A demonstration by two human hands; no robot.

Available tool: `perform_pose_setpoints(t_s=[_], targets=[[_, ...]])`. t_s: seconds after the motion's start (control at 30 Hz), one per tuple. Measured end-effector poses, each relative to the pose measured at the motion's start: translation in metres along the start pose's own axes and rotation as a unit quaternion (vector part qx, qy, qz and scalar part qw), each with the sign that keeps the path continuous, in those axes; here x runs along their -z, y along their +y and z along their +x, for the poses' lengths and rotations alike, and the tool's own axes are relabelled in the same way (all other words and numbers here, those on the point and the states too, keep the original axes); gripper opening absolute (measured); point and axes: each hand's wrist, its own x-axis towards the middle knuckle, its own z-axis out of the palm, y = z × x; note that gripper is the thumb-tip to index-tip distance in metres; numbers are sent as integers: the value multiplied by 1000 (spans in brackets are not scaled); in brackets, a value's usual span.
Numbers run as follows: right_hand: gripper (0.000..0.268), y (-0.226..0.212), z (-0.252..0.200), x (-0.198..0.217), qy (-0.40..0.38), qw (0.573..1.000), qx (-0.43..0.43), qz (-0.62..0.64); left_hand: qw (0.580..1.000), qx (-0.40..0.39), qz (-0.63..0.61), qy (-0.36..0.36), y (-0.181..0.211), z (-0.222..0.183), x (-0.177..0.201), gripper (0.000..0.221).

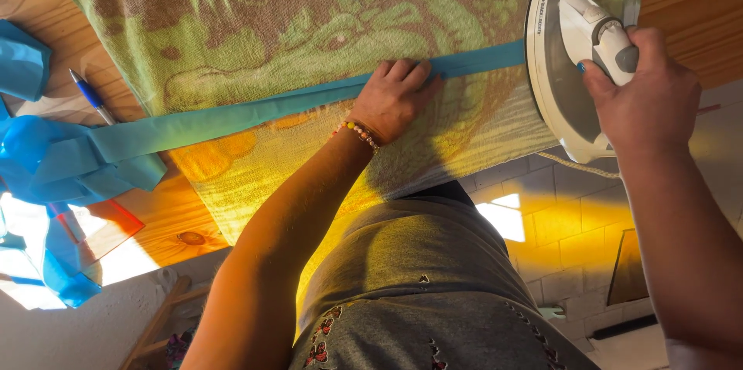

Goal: Positioning and ironing a blue fabric strip onto a patterned towel on a wooden table

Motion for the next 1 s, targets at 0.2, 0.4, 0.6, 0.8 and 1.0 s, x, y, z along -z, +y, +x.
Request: perform_pose_setpoints(t_s=[0.2,0.4,0.6,0.8,1.0], targets=[[50,9,14,2,-2,1000,10,-9,999,-34,-8,-12,-1,4,6,27],[53,23,29,-3,7,999,38,-31,997,-51,-48,-41,-2,-3,-9,32],[55,30,48,-2,11,998,65,-24,998,-45,-43,-33,0,-1,-6,30],[57,33,70,-2,13,996,77,-45,997,-39,-32,-55,0,-4,-9,32],[53,39,93,-6,35,991,113,-59,998,-45,-34,-36,1,1,-4,30]])
